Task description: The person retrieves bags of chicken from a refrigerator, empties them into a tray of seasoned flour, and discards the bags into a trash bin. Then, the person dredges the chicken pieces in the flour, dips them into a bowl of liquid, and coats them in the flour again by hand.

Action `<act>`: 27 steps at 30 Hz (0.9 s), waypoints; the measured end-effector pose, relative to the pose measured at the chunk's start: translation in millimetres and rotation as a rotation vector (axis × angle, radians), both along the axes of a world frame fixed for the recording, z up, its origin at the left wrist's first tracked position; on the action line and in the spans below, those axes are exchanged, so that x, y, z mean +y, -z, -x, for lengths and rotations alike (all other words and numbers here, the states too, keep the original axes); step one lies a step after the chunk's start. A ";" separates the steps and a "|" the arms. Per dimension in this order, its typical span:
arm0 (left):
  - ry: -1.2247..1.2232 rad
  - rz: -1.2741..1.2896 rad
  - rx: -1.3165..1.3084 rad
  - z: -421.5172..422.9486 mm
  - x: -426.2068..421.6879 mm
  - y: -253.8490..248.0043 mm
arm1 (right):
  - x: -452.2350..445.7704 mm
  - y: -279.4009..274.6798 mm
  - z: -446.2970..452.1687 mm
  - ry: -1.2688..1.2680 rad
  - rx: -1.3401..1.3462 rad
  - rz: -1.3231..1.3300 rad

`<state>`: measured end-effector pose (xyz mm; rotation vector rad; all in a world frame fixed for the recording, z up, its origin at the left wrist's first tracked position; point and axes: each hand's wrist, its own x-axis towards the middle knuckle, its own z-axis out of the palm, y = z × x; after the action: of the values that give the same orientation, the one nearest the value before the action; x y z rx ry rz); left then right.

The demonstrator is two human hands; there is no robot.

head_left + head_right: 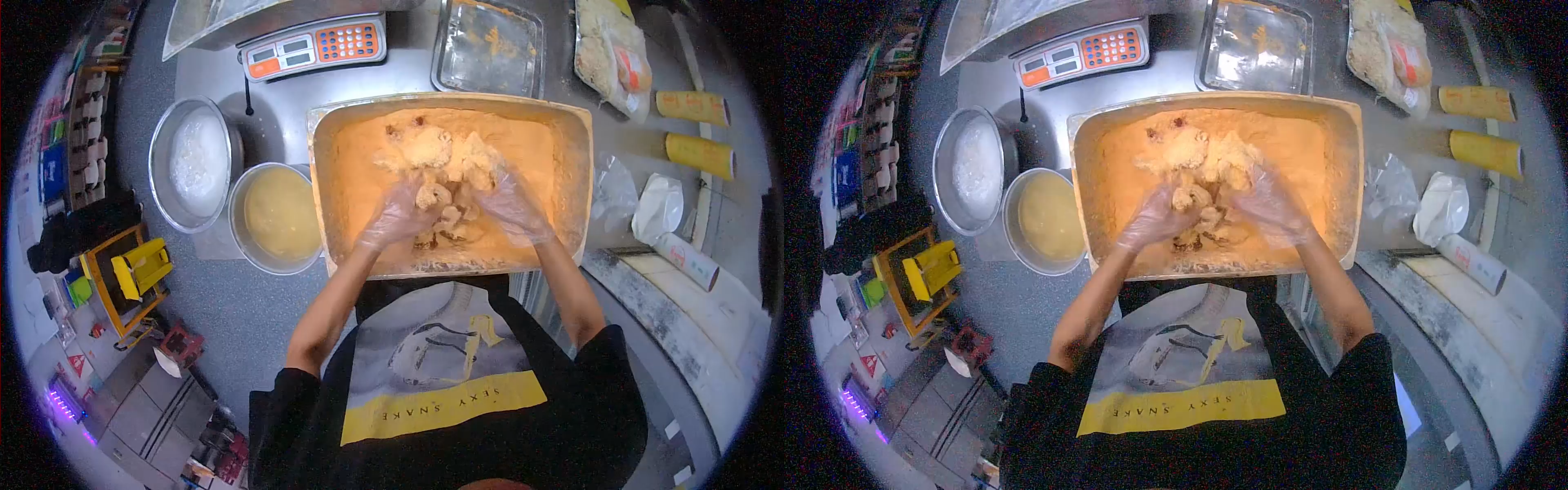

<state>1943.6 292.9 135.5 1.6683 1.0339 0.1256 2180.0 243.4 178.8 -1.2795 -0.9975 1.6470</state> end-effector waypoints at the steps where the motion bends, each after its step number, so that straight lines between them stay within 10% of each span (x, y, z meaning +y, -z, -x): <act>1: 0.040 -0.153 0.072 0.5 -1.2 -0.7 | -4.8 3.6 -13.0 0.014 -0.054 -0.033; 4: 0.312 -0.470 0.160 37.1 13.8 -7.8 | -3.4 22.3 -52.2 -0.023 0.174 -0.067; 5: 0.106 -0.110 0.054 47.9 30.0 15.5 | 5.1 24.5 -58.6 -0.041 0.268 -0.066; 7: -0.094 0.262 -0.050 45.2 45.4 32.6 | 27.2 18.1 -46.7 -0.077 -0.210 0.132; 13: -0.246 0.082 0.393 -13.6 58.5 15.9 | 53.3 63.7 2.6 -0.224 -0.541 0.170; 19: -0.081 0.260 0.317 9.1 49.4 -22.3 | 8.1 19.8 -28.2 -0.407 -0.582 0.106; 22: 0.240 0.193 0.691 24.9 49.2 8.8 | -14.5 23.5 -52.7 -0.545 -0.900 -0.094; 25: 0.045 0.192 0.644 24.0 21.0 -6.4 | -29.5 21.4 -50.6 -0.125 -0.577 0.186; 27: 0.123 0.215 0.549 25.8 18.2 10.5 | -16.6 -4.3 -36.4 -0.380 -0.495 0.500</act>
<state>1917.8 311.0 125.1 1.5954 1.2898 -0.5344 2216.5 226.8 183.0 -1.9976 -1.2184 1.9983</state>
